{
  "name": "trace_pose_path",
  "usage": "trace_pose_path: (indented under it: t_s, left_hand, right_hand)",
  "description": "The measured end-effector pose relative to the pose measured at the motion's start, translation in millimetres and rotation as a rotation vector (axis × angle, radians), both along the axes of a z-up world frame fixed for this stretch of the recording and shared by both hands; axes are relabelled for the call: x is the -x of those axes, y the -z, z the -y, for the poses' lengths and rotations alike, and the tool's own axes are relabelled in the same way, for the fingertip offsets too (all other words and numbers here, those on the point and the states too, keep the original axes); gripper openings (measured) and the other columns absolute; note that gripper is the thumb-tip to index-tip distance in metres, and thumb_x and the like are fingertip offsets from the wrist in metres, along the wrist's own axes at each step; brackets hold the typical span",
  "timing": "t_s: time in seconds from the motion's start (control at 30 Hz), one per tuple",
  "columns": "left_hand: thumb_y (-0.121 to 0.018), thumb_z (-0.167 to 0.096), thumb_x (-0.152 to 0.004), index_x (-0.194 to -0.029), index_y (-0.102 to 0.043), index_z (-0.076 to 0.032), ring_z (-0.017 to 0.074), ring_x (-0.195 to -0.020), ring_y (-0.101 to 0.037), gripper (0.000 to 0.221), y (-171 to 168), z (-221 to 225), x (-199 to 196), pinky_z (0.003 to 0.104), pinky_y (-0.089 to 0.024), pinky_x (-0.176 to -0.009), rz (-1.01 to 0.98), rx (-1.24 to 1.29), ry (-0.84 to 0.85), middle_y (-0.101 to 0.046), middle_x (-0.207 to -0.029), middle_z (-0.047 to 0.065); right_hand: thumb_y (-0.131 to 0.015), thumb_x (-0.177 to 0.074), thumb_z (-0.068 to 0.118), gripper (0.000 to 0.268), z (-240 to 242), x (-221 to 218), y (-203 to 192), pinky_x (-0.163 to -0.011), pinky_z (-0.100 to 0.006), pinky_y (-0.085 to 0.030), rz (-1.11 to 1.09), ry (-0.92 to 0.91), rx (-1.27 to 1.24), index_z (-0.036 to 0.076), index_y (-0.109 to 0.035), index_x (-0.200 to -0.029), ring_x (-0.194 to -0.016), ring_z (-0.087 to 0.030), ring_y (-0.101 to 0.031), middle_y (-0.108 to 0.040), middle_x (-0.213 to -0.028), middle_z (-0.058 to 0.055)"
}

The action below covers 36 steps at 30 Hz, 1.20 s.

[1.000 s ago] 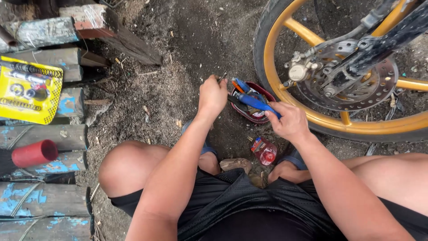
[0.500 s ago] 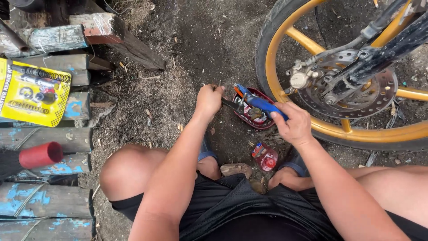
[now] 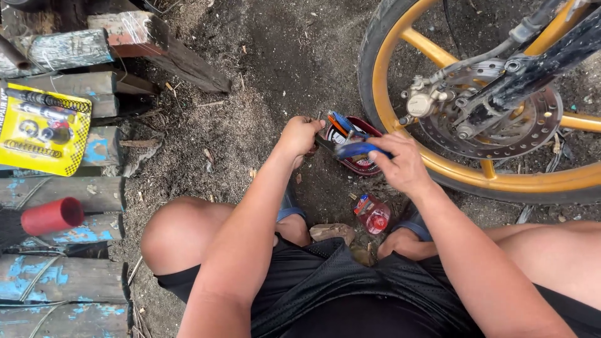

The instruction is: Deep cleaning and disassembling a motorcycle brake caliper using a brush and cleaning solution

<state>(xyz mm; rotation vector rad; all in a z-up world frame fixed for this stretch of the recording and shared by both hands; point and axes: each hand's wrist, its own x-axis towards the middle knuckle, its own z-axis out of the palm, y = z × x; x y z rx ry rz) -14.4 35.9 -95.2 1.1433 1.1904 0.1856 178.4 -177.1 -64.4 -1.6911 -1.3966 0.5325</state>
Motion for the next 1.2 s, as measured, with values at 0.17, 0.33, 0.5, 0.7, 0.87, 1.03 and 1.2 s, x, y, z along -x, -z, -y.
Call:
trace_pose_path:
  t_s: [0.17,0.33,0.5,0.7,0.87,1.03,1.2]
  left_hand:
    - [-0.067,-0.016,-0.106,-0.103,-0.072,0.011,0.0146,-0.047,-0.050,0.027,-10,-1,8,0.028,-0.044,-0.043,0.032,0.046,-0.032,-0.065,-0.070,0.019]
    - [-0.067,-0.019,-0.107,-0.106,-0.074,0.010,0.0124,-0.047,-0.051,0.029,-23,5,2,0.026,-0.045,-0.044,0.038,0.046,0.038,-0.068,-0.072,0.018]
    - [-0.068,-0.014,-0.106,-0.106,-0.071,0.011,0.0147,-0.042,-0.050,0.026,-15,-2,5,0.028,-0.043,-0.039,0.077,0.030,-0.015,-0.065,-0.069,0.020]
    - [-0.068,-0.018,-0.107,-0.105,-0.073,0.010,0.0147,-0.043,-0.052,0.029,-13,-3,3,0.029,-0.043,-0.039,0.043,0.019,0.024,-0.067,-0.068,0.019]
    - [-0.068,-0.018,-0.106,-0.106,-0.075,0.010,0.0164,-0.044,-0.056,0.029,20,-9,3,0.028,-0.046,-0.040,0.000,-0.031,0.037,-0.068,-0.069,0.019]
    - [-0.070,-0.021,-0.105,-0.109,-0.078,0.008,0.0170,-0.048,-0.062,0.031,20,-3,-5,0.028,-0.051,-0.042,-0.023,-0.082,0.075,-0.074,-0.070,0.017]
    - [-0.070,-0.024,-0.103,-0.102,-0.081,0.003,0.0202,-0.052,-0.066,0.030,30,-7,0,0.030,-0.052,-0.045,-0.115,-0.163,0.087,-0.076,-0.071,0.017]
  right_hand:
    - [-0.078,-0.099,0.024,0.023,15,-26,31,-0.087,-0.049,-0.057,-0.011,0.084,0.054,0.012,-0.088,-0.116,-0.094,-0.039,-0.073,-0.080,-0.095,-0.013]
    - [-0.077,-0.100,0.031,0.025,7,-4,12,-0.092,-0.042,-0.052,0.030,0.019,0.026,0.017,-0.088,-0.118,-0.096,-0.031,-0.073,-0.078,-0.093,-0.007]
    - [-0.077,-0.098,0.026,0.025,22,-23,34,-0.090,-0.049,-0.057,-0.033,0.117,0.096,0.012,-0.088,-0.116,-0.097,-0.039,-0.074,-0.082,-0.099,-0.011]
    - [-0.075,-0.100,0.022,0.025,19,-20,53,-0.093,-0.056,-0.056,-0.077,0.052,0.107,0.008,-0.088,-0.117,-0.101,-0.047,-0.074,-0.082,-0.103,-0.020]
    - [-0.076,-0.097,0.025,0.025,12,-10,14,-0.091,-0.053,-0.057,-0.042,0.083,0.120,0.012,-0.088,-0.115,-0.098,-0.042,-0.074,-0.082,-0.100,-0.015]
    - [-0.073,-0.099,0.029,0.027,16,-8,33,-0.091,-0.051,-0.058,-0.107,0.066,0.120,0.013,-0.087,-0.116,-0.099,-0.041,-0.075,-0.083,-0.104,-0.013]
    - [-0.075,-0.097,0.030,0.030,8,-14,11,-0.090,-0.051,-0.058,-0.097,0.092,0.067,0.010,-0.087,-0.115,-0.098,-0.042,-0.074,-0.081,-0.101,-0.016]
